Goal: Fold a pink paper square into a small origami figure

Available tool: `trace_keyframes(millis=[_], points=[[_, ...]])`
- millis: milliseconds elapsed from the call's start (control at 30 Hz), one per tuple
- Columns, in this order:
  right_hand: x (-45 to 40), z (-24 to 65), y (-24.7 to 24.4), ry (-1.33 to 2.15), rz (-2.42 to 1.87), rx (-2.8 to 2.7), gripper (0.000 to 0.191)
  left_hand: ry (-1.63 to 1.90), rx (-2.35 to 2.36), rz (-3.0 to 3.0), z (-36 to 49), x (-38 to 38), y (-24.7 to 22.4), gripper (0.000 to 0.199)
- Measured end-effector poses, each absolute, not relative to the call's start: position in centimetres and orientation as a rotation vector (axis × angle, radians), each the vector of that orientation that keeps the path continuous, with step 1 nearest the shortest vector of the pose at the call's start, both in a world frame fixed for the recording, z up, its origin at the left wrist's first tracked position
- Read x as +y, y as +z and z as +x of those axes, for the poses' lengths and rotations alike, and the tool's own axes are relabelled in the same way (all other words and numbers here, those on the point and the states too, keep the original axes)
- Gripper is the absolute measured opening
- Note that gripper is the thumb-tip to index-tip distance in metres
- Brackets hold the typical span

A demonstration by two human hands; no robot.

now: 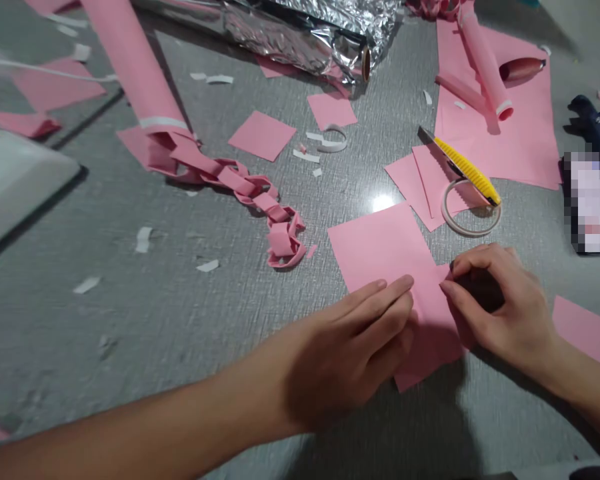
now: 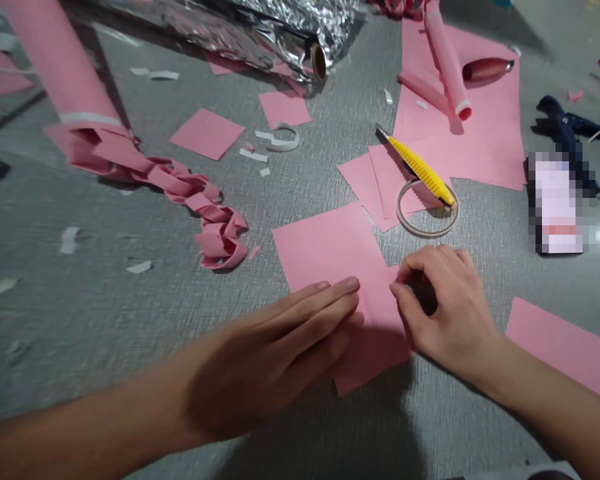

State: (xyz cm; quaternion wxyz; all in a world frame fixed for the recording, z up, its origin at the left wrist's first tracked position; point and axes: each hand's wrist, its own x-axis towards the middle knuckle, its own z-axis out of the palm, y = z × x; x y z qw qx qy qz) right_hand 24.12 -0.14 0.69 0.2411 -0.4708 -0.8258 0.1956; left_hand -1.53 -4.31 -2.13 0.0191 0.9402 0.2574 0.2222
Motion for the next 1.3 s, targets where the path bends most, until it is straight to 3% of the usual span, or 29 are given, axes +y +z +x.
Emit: trace_keyframes(millis=[167,400,667,867,1000,1300], points=[[0.1,23.8,1.0,0.629,-1.238,-2.234,0.029,0.714,0.828,2.926,-1.1,-4.2,-2.1,0.024],[0.6,23.1,1.3,0.722,-1.292,-2.203,0.006,0.724,0.828,2.934,-1.4,-4.7,-2.2,0.021],[0.4,23.4,1.0,0.694,-0.963,-2.301,0.023,0.731,0.881,2.861,-1.5,-5.3,-2.1,0.02],[-0.3,24.3,0.9,0.563,-0.722,-2.504,0.022,0.785,1.008,2.755,-1.0,-5.1,-1.9,0.034],[-0.7,24.7,0.6,0.515,-0.62,-2.553,0.019,0.761,0.953,2.813,-1.2,-4.9,-1.6,0.031],[-1.4,24.6,0.7,0.445,-0.671,-2.612,0.03,0.723,0.945,2.801,-1.5,-5.0,-1.3,0.031]])
